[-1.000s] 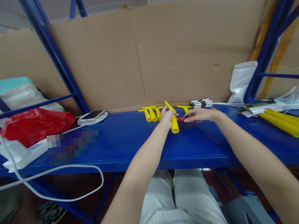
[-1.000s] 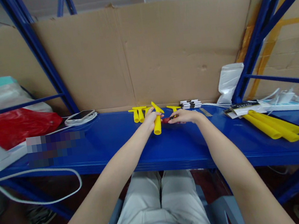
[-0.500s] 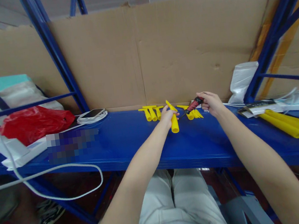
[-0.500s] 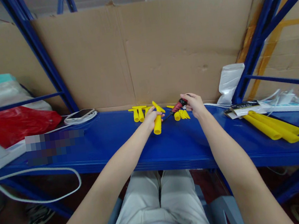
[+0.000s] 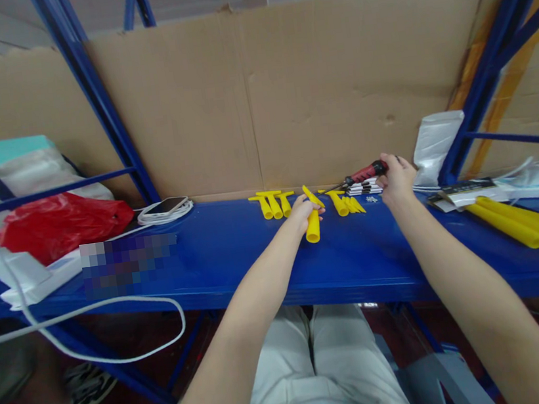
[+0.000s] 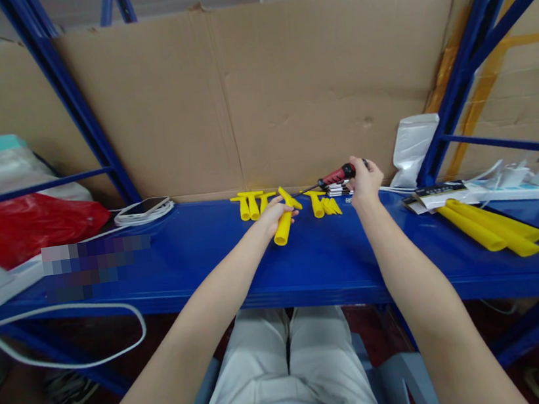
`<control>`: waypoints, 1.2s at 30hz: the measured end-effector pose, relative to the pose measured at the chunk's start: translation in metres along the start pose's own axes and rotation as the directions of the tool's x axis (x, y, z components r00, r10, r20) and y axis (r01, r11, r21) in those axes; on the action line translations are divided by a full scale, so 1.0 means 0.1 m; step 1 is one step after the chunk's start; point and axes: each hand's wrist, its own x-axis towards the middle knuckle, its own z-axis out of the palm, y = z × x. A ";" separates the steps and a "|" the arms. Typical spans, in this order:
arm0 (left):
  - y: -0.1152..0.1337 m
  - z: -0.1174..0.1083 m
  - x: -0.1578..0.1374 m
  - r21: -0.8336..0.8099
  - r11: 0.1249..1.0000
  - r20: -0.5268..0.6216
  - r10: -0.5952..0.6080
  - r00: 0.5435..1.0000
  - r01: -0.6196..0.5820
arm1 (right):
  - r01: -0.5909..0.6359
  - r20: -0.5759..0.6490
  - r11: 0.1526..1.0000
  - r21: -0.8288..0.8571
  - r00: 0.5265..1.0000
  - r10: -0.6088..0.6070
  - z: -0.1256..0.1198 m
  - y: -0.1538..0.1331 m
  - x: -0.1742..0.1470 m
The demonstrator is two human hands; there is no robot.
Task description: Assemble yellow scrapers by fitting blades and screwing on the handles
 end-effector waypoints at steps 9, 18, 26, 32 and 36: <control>-0.02 0.02 -0.03 0.065 0.998 0.059 0.013 0.998 -0.017 | -0.024 -0.097 0.990 0.138 0.995 0.037 0.05 -0.09 -0.08; -0.02 0.01 -0.02 0.071 0.997 0.078 0.007 0.997 -0.012 | -0.033 -0.138 0.976 0.216 0.988 0.064 0.09 -0.19 -0.16; -0.01 0.00 -0.05 0.048 0.998 0.131 0.026 0.991 -0.033 | -0.039 -0.182 0.971 0.236 0.980 0.083 0.02 -0.11 -0.06; 0.00 0.00 -0.04 0.032 0.998 0.186 0.056 0.981 -0.063 | -0.043 -0.175 0.967 0.252 0.981 0.089 -0.05 -0.03 0.02; -0.01 -0.02 -0.02 0.040 0.997 0.170 0.057 0.984 -0.065 | -0.035 -0.171 0.981 0.192 0.983 0.068 -0.02 -0.08 -0.02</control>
